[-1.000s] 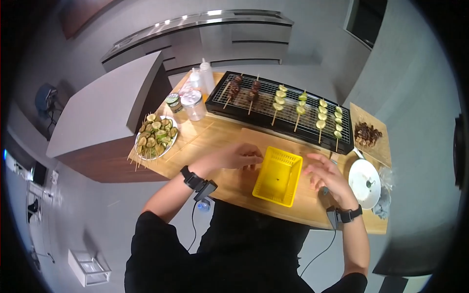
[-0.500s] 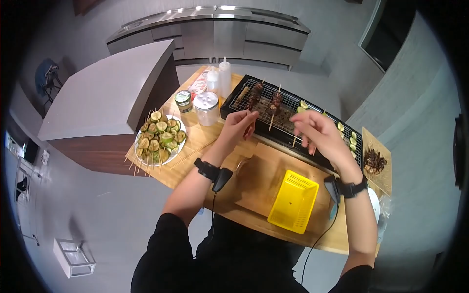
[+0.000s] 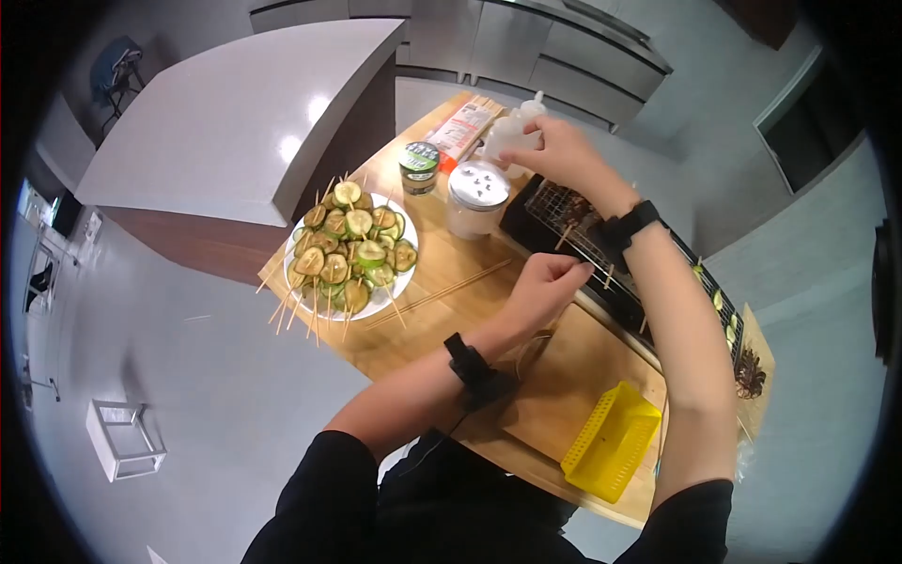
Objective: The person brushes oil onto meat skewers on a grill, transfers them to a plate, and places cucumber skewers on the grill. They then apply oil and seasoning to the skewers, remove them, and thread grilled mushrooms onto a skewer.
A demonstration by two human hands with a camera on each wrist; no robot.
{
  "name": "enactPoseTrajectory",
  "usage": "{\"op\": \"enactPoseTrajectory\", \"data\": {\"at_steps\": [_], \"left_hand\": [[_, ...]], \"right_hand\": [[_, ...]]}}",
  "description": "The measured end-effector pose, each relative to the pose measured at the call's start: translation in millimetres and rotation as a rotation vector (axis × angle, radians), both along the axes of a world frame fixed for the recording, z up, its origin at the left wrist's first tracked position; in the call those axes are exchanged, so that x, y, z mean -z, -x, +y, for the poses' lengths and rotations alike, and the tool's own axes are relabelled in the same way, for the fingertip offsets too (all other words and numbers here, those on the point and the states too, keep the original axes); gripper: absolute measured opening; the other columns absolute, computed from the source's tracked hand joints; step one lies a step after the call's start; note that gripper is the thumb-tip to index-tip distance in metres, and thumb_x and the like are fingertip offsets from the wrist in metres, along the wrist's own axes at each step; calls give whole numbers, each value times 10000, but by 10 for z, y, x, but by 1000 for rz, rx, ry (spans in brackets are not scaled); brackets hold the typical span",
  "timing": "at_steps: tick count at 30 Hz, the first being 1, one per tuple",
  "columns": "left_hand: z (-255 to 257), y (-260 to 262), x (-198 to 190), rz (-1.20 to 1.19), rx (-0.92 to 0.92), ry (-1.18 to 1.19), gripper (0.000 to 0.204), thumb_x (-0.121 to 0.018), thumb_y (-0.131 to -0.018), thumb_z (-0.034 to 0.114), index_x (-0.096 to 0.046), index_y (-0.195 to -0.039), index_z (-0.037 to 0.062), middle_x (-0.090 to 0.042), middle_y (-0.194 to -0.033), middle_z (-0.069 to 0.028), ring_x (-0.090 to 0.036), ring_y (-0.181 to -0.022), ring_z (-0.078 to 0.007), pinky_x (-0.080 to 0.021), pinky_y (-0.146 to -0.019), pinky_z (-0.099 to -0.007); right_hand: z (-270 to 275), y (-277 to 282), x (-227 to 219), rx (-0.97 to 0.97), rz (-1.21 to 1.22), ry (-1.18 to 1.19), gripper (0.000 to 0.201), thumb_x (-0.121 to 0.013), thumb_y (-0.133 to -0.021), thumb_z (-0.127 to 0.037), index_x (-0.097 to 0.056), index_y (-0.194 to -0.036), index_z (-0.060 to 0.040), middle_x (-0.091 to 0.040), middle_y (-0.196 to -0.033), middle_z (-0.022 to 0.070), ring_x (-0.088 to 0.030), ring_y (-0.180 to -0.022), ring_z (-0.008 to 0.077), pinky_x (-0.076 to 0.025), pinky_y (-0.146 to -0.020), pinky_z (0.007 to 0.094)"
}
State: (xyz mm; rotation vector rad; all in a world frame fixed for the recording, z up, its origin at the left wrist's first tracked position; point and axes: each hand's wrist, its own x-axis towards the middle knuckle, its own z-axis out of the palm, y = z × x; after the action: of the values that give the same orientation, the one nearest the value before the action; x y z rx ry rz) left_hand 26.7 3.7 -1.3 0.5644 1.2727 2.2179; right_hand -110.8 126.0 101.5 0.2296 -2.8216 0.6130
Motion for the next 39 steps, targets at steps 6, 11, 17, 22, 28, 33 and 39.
{"op": "enactPoseTrajectory", "data": {"at_steps": [6,11,17,22,28,33,39], "left_hand": [[56,10,100,-24,-23,16,442,-640,-1056,182,-526,-636,104,-391,-643,150,-327,-595,19,-225,-508,-255],[68,20,65,-100,31,55,442,-637,-1057,191,-534,-635,109,-408,-620,146,-335,-555,20,-221,-487,-253],[-10,3,6,20,38,64,449,-643,-1063,228,-544,-639,120,-414,-614,140,-344,-565,21,-225,-490,-244],[-44,57,62,105,7,90,379,-657,-1064,255,-575,-717,128,-421,-660,119,-356,-579,-3,-254,-516,-232],[-72,132,80,42,10,41,437,-675,-1063,319,-516,-692,152,-374,-636,89,-312,-549,-29,-232,-510,-244],[-43,95,63,18,-62,135,496,-686,-1060,377,-505,-655,155,-362,-597,110,-285,-509,-12,-184,-482,-251],[-69,177,135,84,-168,288,559,-714,-1015,494,-574,-631,111,-453,-549,67,-380,-481,-37,-250,-473,-240]], "right_hand": [[-74,199,78,-59,-120,139,604,-875,-774,-524,-751,-1065,-9,-729,-854,102,-681,-760,213,-515,-694,355],[-67,207,141,-81,100,198,514,-897,-786,-460,-719,-956,-9,-678,-781,63,-630,-708,161,-478,-640,324],[53,-285,-484,-7,233,364,476,-915,-789,-439,-728,-934,-26,-622,-749,-28,-565,-673,75,-433,-593,271],[226,-809,-747,-55,454,750,394,-866,-879,-412,-710,-919,-53,-495,-738,-108,-408,-670,24,-310,-588,226],[469,-1615,-948,-51,375,928,442,-691,-1031,-427,-633,-1268,-59,-720,-1054,46,-671,-924,102,-530,-845,289],[808,-1990,-1079,3,302,892,489,-748,-998,-446,-600,-1188,-20,-694,-909,63,-708,-805,144,-579,-732,287],[1079,-2126,-1038,96,162,521,504,-842,-908,-454,-702,-1116,-17,-702,-870,40,-618,-756,94,-511,-703,284]]}}
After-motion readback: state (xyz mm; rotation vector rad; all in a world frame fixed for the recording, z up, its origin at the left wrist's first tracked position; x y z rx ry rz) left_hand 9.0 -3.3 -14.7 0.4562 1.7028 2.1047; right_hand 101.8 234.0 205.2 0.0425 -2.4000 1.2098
